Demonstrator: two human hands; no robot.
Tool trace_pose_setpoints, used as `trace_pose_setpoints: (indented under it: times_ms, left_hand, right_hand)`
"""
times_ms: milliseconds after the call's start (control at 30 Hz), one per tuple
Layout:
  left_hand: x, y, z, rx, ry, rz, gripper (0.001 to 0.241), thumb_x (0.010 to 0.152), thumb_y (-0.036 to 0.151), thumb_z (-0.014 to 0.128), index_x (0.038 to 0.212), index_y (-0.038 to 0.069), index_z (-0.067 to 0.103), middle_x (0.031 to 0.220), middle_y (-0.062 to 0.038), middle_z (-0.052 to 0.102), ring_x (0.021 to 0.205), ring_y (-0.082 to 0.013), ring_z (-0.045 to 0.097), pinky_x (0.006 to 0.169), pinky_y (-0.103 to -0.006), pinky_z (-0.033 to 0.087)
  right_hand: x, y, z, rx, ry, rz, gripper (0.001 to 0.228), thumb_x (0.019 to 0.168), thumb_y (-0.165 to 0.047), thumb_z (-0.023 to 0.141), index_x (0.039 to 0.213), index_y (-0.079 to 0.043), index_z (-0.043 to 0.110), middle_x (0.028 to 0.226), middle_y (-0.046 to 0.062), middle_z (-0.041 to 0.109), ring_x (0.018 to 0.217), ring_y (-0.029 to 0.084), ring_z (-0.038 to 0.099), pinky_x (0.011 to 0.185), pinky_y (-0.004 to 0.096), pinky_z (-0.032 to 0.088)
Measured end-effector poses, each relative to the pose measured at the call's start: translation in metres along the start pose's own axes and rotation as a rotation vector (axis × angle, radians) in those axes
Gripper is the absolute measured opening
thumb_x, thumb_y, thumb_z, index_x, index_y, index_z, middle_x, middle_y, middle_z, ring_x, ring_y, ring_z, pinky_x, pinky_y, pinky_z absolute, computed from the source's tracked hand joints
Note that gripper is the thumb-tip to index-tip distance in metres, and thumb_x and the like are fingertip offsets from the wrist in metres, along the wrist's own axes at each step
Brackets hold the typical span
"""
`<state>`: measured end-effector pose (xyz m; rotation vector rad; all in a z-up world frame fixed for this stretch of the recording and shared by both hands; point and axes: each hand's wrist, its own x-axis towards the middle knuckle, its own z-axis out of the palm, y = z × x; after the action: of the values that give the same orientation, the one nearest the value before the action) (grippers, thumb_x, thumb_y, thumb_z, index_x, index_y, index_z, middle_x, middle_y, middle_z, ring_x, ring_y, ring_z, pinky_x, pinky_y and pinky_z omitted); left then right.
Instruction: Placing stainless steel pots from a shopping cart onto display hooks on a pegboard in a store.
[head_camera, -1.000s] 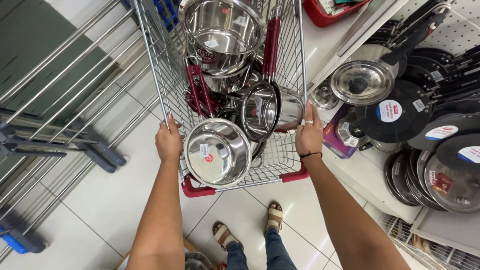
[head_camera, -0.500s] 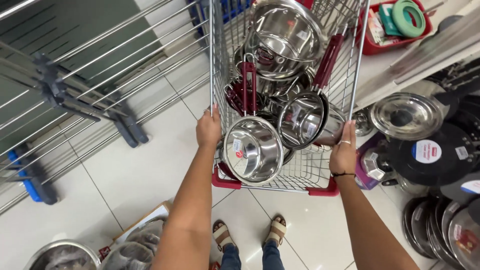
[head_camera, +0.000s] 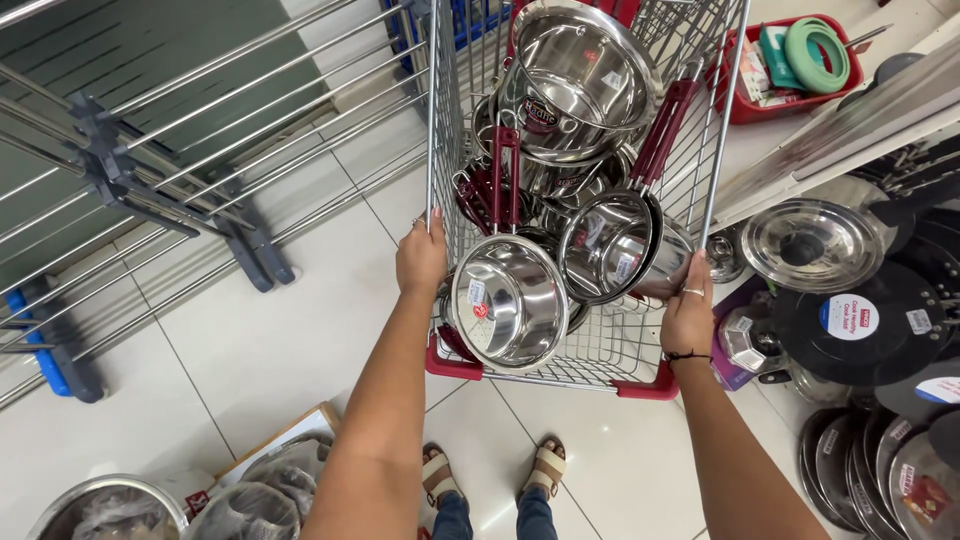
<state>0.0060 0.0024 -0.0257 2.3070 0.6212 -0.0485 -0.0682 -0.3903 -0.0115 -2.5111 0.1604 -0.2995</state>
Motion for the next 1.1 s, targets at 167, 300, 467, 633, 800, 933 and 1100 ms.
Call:
trace_pose_setpoints:
  times_ms: [167,300,467,633,800,933,1100]
  left_hand:
    - [-0.006,0.005,-0.004,-0.01,-0.001,-0.014,0.062,0.106,0.053,0.032,0.108,0.004,0.069,0.096,-0.025,0.073,0.094,-0.0452,0.069,0.086,-0.0548,0.052]
    - [-0.013,0.007,-0.007,-0.009,-0.021,-0.048,0.063,0.106,0.054,0.031,0.108,0.004,0.069,0.095,-0.024,0.073,0.093,-0.0444,0.069,0.084,-0.0541,0.052]
    - [-0.021,0.002,0.002,0.007,-0.023,-0.06,0.064,0.108,0.054,0.029,0.105,0.003,0.069,0.092,-0.023,0.073,0.092,-0.0421,0.071,0.085,-0.0529,0.053]
    - [-0.046,0.007,0.004,0.001,-0.02,-0.093,0.064,0.107,0.054,0.029,0.105,0.004,0.069,0.094,-0.022,0.073,0.094,-0.0416,0.07,0.086,-0.0525,0.053]
    - [-0.06,0.005,0.013,-0.045,0.04,-0.06,0.057,0.106,0.051,0.032,0.109,0.009,0.069,0.097,-0.018,0.074,0.096,-0.04,0.069,0.087,-0.0511,0.052]
    - [-0.081,0.019,0.011,-0.058,0.022,-0.094,0.056,0.106,0.052,0.033,0.108,0.01,0.07,0.095,-0.013,0.076,0.097,-0.0362,0.071,0.088,-0.0491,0.052]
    - [-0.095,0.009,0.033,-0.031,0.02,-0.104,0.056,0.107,0.052,0.033,0.107,0.01,0.071,0.093,-0.01,0.077,0.096,-0.0341,0.071,0.089,-0.0483,0.052]
  right_hand:
    - [-0.002,-0.009,-0.006,0.014,-0.017,0.057,0.077,0.092,0.011,0.038,0.164,-0.011,0.023,0.159,0.022,0.039,0.133,0.042,0.052,0.107,0.043,0.047]
    - [-0.006,-0.018,-0.014,0.063,-0.035,0.084,0.078,0.092,0.011,0.037,0.164,-0.012,0.021,0.159,0.022,0.039,0.129,0.041,0.055,0.104,0.043,0.048]
    - [-0.009,0.003,-0.015,0.043,-0.027,0.014,0.079,0.09,0.012,0.037,0.165,-0.011,0.021,0.159,0.023,0.038,0.133,0.041,0.052,0.107,0.044,0.046]
    - [-0.015,0.013,-0.026,0.07,-0.062,0.04,0.076,0.093,0.01,0.037,0.164,-0.012,0.022,0.159,0.022,0.038,0.132,0.041,0.052,0.105,0.042,0.048]
    - [-0.02,0.021,-0.035,0.057,-0.073,0.047,0.078,0.091,0.01,0.039,0.163,-0.012,0.022,0.158,0.021,0.039,0.129,0.041,0.054,0.105,0.044,0.047]
    - [-0.024,0.043,-0.041,0.032,-0.015,-0.118,0.08,0.089,0.012,0.039,0.164,-0.01,0.022,0.157,0.022,0.041,0.135,0.043,0.051,0.109,0.045,0.045]
    - [-0.031,0.057,-0.057,0.068,-0.069,-0.04,0.08,0.089,0.012,0.039,0.163,-0.01,0.021,0.155,0.021,0.042,0.127,0.04,0.054,0.103,0.044,0.047]
